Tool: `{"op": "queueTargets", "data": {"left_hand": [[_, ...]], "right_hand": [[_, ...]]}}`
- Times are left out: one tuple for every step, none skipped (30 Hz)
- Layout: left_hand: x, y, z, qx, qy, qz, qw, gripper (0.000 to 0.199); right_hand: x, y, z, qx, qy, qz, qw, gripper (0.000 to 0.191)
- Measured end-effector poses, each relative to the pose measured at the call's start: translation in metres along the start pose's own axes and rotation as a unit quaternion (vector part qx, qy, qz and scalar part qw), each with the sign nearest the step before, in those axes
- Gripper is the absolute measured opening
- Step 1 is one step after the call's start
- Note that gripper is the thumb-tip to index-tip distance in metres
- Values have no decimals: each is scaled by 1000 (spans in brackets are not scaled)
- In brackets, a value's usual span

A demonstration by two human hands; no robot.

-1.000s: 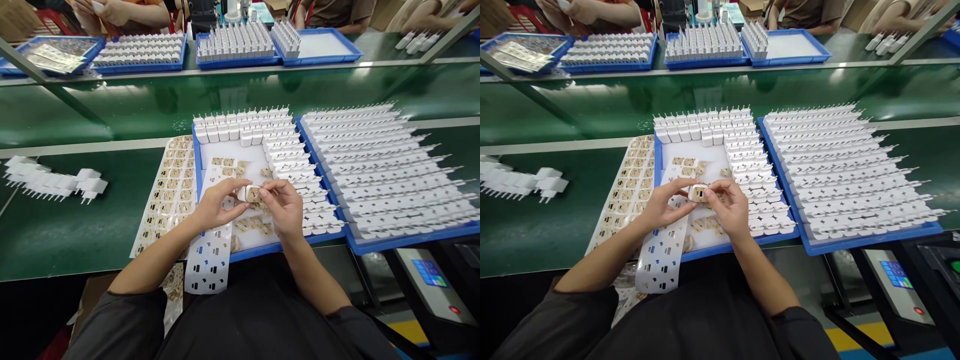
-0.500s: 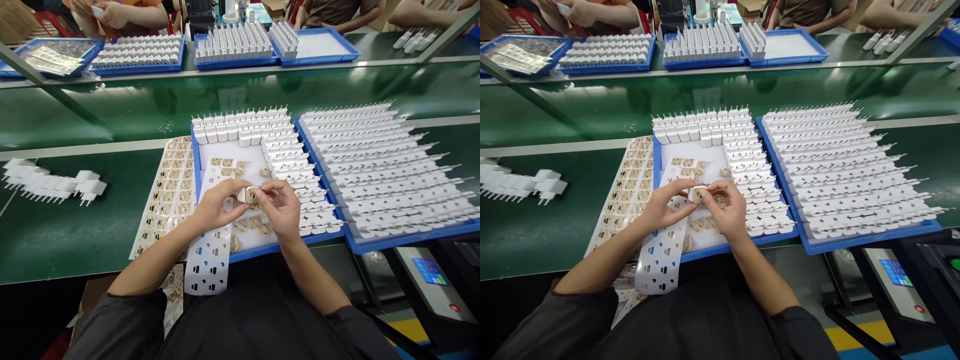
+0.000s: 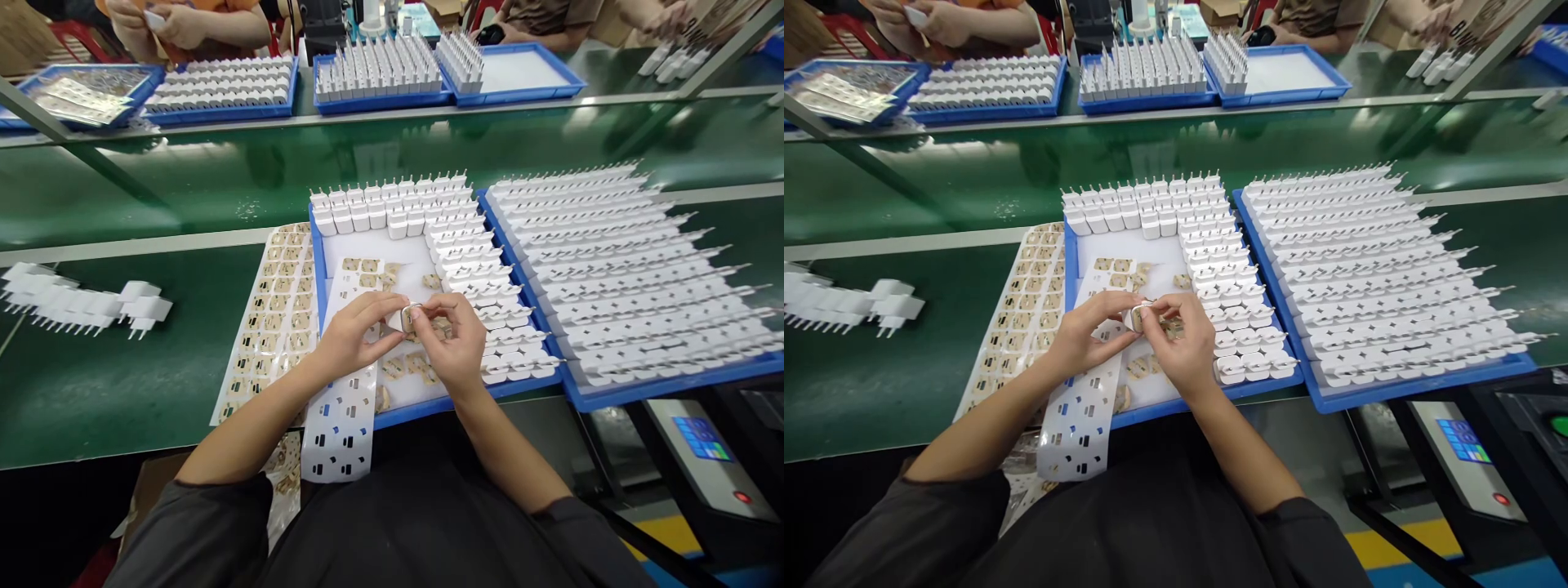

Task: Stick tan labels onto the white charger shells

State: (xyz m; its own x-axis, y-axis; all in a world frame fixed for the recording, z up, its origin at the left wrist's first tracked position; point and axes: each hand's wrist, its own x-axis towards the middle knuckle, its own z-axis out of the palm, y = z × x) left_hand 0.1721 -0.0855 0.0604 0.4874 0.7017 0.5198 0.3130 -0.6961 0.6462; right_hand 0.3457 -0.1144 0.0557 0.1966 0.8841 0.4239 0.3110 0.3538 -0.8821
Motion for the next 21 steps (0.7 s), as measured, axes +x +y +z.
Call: {"op": "queueTargets", "data": {"left_hand": [[-1, -1, 0, 7, 4, 5, 1000, 38], [-1, -1, 1, 11, 10, 7, 1000, 38], [-1, -1, 1, 10, 17, 8, 1000, 38], [-2, -1, 0, 6, 24, 7, 1000, 40], [-2, 0, 0, 1, 31, 8, 999, 41], [-1, 0, 0, -1, 38, 9, 999, 41], [-1, 1, 0, -1, 43, 12, 999, 41], [-1, 2, 0, 2, 48, 15, 999, 40], [0, 2, 1, 7, 53, 22, 998, 38], [0, 2, 2, 12, 57, 32, 998, 37], [1, 2, 3, 14, 60, 44, 997, 36], [1, 1, 4, 14, 62, 57, 996, 36], [1, 1, 5, 13, 63, 71, 995, 36], [2, 0, 5, 11, 62, 81, 995, 36], [2, -1, 6, 9, 60, 87, 994, 37], [2, -2, 6, 7, 59, 91, 994, 37], [2, -3, 7, 5, 60, 94, 994, 38], [1, -3, 7, 4, 62, 97, 993, 39], [1, -4, 7, 3, 63, 98, 993, 39], [1, -4, 6, 2, 64, 99, 993, 40], [2, -5, 6, 1, 66, 99, 993, 41]], "right_hand": [[1, 0, -1, -21, 5, -7, 1000, 10], [2, 0, -2, -36, 14, -10, 999, 14], [3, 0, -3, -43, 24, -10, 999, 18], [4, 0, -4, -38, 30, -5, 999, 21], [5, 0, -5, -22, 26, 1, 999, 23], [5, -1, -5, 3, 8, 9, 1000, 23], [6, -1, -6, 30, -22, 17, 999, 24], [5, -2, -5, 58, -59, 25, 996, 24], [5, -2, -4, 83, -93, 34, 992, 25], [5, -3, -4, 104, -117, 41, 987, 25], [4, -3, -2, 121, -129, 48, 983, 24], [4, -3, -1, 135, -132, 53, 981, 22], [3, -3, -1, 149, -129, 57, 979, 19], [3, -3, 0, 162, -124, 59, 977, 16], [4, -2, 0, 174, -121, 60, 976, 13], [4, -1, 0, 184, -118, 60, 974, 11], [4, 0, 0, 193, -115, 59, 973, 9], [5, 0, -1, 202, -112, 56, 971, 9], [6, 1, -1, 210, -110, 52, 970, 10], [6, 2, -2, 218, -110, 49, 969, 13], [6, 3, -2, 226, -112, 47, 966, 16]]}}
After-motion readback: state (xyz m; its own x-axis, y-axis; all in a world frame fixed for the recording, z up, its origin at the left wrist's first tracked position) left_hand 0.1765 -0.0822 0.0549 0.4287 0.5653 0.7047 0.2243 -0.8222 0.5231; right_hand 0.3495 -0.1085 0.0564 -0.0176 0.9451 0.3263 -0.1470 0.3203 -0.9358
